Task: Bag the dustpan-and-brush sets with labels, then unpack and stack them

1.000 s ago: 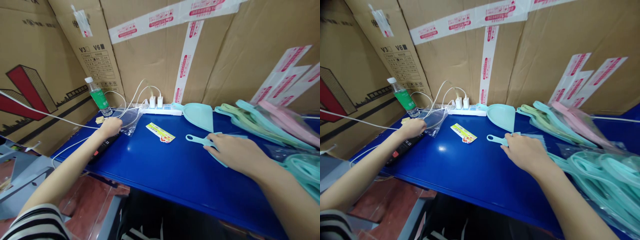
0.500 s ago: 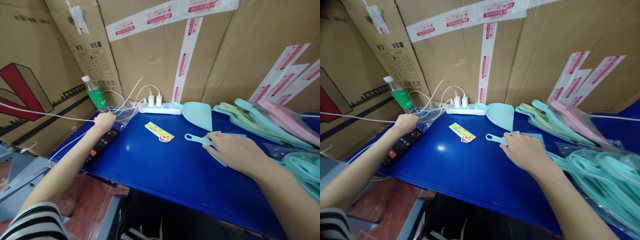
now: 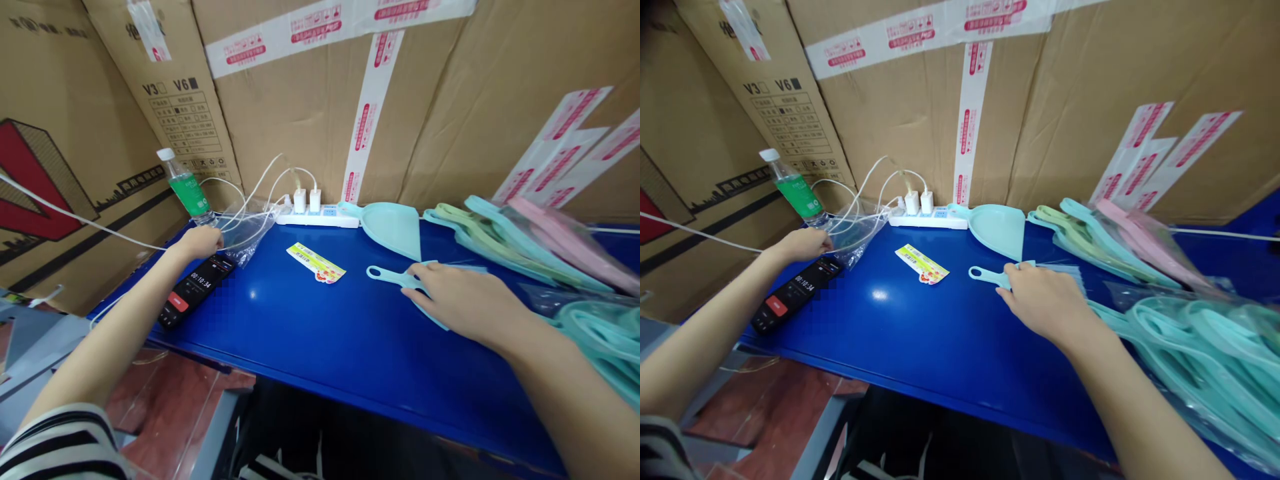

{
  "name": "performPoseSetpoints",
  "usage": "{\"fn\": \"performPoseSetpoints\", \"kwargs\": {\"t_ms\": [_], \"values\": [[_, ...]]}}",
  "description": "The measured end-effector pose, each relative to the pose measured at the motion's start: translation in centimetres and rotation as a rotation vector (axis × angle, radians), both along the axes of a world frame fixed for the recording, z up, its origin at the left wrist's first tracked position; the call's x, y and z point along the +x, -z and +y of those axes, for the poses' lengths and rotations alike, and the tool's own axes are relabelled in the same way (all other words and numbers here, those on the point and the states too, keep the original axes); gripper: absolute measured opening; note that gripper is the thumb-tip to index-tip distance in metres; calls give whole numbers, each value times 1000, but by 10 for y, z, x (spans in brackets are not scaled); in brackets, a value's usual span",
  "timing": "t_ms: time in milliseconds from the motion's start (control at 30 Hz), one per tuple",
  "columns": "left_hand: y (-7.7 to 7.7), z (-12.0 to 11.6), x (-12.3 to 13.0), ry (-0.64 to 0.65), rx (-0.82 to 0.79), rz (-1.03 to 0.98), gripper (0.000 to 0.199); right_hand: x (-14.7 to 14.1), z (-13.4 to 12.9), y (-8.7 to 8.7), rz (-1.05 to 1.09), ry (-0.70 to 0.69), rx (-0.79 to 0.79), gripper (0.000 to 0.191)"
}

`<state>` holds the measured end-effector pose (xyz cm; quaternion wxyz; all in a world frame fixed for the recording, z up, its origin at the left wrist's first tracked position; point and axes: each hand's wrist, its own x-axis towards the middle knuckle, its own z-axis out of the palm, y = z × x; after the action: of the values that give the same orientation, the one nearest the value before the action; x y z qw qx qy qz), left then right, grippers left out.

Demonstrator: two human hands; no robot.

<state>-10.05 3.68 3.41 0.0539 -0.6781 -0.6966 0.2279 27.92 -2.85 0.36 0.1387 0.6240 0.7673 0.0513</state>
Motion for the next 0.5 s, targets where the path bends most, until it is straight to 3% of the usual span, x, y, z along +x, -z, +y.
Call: {"fn": "performPoseSetpoints", "kwargs": {"t_ms": [33, 133, 267, 500], "values": [[-2, -1, -1, 10, -15, -14, 14, 1, 1, 1, 1, -12, 12, 31], [-7, -8, -2, 28, -18, -46, 30, 4, 2, 4, 30, -43, 52, 29], [-10, -30, -3, 52, 63, -82, 37, 4, 1, 2, 39, -19, 38, 27], [9, -75, -16, 21, 127, -125, 43, -2, -1, -2, 55, 17, 4, 26]]}}
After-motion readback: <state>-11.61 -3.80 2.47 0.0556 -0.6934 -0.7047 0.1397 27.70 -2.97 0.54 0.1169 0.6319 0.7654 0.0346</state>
